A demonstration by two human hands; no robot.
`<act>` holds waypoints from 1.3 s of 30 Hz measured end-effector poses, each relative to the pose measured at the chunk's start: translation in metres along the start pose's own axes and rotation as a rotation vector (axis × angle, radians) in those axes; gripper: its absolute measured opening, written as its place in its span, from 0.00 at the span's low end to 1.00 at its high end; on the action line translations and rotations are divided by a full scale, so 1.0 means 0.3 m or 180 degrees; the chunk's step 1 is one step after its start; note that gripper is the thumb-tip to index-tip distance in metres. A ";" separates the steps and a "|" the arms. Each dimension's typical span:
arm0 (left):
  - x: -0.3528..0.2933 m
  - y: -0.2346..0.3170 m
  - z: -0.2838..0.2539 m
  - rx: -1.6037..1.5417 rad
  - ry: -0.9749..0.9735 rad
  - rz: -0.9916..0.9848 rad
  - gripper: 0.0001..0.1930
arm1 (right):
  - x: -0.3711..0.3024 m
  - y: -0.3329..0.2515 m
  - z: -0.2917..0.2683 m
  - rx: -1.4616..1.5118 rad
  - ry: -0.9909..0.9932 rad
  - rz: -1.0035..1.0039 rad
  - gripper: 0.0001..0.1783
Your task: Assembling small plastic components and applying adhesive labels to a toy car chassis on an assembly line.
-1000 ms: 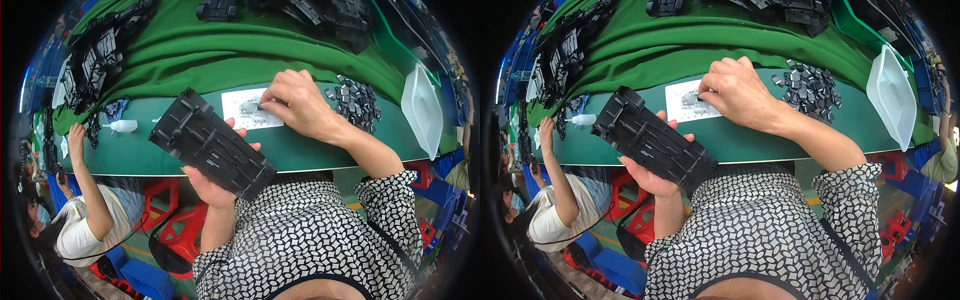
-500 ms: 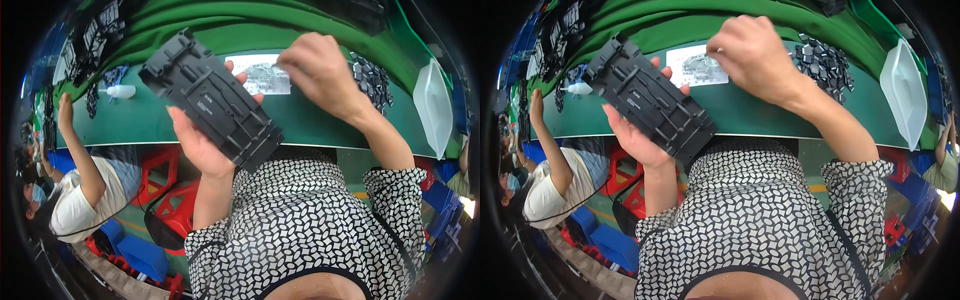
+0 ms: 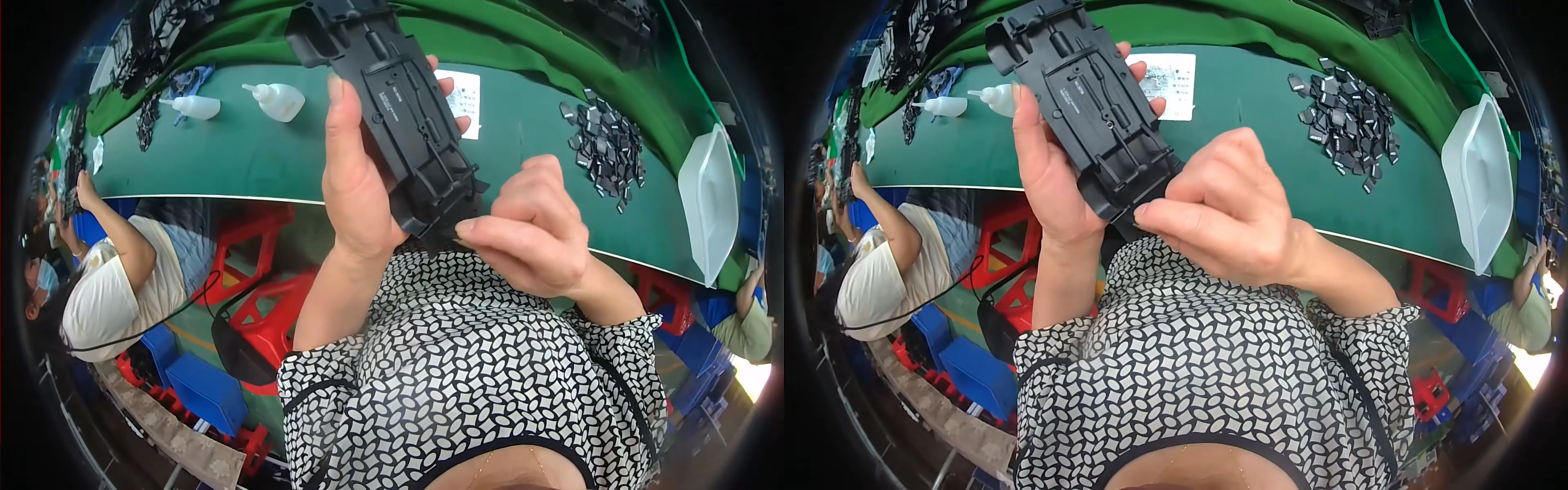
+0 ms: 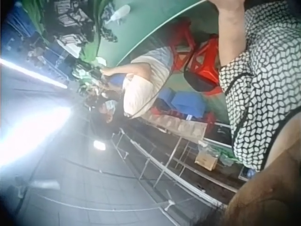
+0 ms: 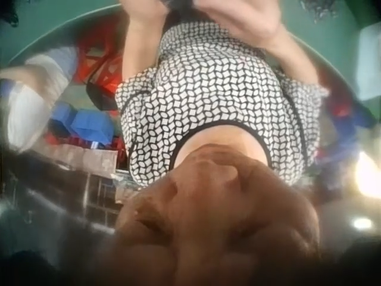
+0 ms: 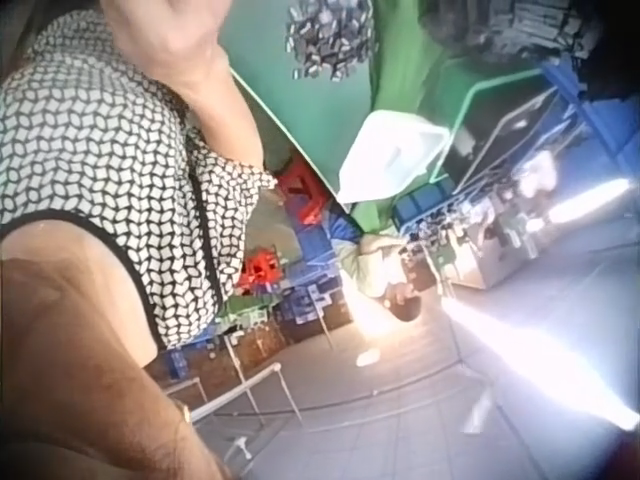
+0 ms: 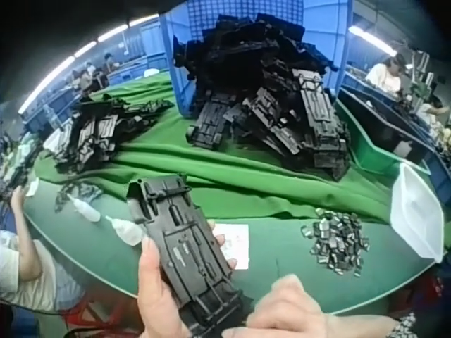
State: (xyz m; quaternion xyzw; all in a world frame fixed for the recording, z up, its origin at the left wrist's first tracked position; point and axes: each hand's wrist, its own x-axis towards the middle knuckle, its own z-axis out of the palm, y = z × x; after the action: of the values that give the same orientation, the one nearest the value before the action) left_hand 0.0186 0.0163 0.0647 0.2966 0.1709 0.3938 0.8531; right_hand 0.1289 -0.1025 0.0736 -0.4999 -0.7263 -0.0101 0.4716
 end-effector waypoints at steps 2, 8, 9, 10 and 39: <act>0.002 -0.010 0.002 0.0055 -0.0086 -0.0010 0.32 | -0.013 0.000 0.007 -0.0067 -0.0012 -0.0046 0.19; -0.009 -0.012 0.021 0.0085 -0.0101 -0.0126 0.31 | -0.024 -0.004 0.004 -0.0181 -0.0023 -0.0137 0.18; -0.010 -0.015 0.024 0.0085 -0.0098 -0.0122 0.31 | -0.026 -0.004 0.005 -0.0205 -0.0037 -0.0158 0.18; -0.009 -0.021 0.029 0.0075 -0.0071 -0.0086 0.30 | -0.033 -0.001 0.004 -0.0208 -0.0038 -0.0155 0.18; -0.013 -0.023 0.043 0.0258 -0.0049 0.0138 0.27 | -0.049 0.016 0.020 -0.0055 -0.0245 -0.0366 0.16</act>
State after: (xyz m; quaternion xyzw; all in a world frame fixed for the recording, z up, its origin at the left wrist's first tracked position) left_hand 0.0267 0.0051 0.0704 0.3377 0.1736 0.4026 0.8329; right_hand 0.1293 -0.1077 0.0580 -0.4614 -0.7713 -0.0243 0.4377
